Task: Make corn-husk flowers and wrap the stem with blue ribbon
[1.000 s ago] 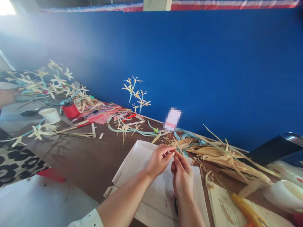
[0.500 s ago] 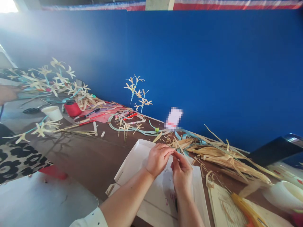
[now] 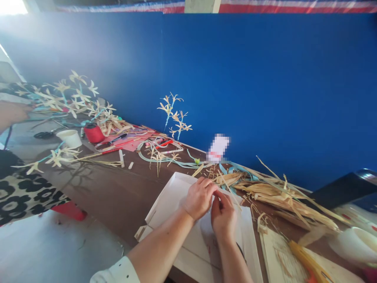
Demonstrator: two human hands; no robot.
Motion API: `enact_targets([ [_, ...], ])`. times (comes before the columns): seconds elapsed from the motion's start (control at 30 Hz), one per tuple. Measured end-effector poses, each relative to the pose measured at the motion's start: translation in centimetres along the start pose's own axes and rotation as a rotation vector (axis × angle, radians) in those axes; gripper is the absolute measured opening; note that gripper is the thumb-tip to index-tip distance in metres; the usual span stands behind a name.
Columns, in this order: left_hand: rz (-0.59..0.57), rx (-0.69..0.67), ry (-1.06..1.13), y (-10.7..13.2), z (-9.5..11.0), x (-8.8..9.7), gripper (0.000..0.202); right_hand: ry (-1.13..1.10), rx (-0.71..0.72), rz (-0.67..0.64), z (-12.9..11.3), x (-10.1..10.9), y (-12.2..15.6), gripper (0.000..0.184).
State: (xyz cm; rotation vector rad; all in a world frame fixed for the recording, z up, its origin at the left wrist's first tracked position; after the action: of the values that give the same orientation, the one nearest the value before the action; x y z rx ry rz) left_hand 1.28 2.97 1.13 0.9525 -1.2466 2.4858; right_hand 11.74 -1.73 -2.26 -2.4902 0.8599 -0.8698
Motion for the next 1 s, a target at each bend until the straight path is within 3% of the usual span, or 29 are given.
enact_targets([
  [0.17,0.122,0.073,0.081,-0.1,-1.0,-0.3,0.021,-0.113,-0.117,0.008,0.5,0.1,-0.3,0.031],
  [0.33,0.079,0.051,0.102,-0.1,-0.8,-0.7,0.019,-0.131,-0.189,0.007,0.8,0.3,-0.6,0.032],
  [0.67,0.097,0.066,0.146,0.1,-0.5,-0.4,0.016,0.014,0.058,0.065,0.0,0.6,-0.5,0.028],
  [1.0,0.069,0.315,0.38,0.0,-1.6,-1.4,0.007,0.097,0.074,0.029,-0.1,0.5,-0.4,0.031],
])
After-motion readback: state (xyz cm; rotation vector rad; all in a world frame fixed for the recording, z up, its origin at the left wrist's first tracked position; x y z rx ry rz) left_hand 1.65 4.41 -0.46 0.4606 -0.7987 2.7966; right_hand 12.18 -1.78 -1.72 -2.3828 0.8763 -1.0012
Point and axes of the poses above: each hand's wrist, its own y-axis away from the middle knuckle, its own x-axis out of the back of the hand, z = x × y, the point moved 4 cm from there along -y, towards the middle knuckle, and after that the axes turned 3 degrees about y, right-handed, at the moved point
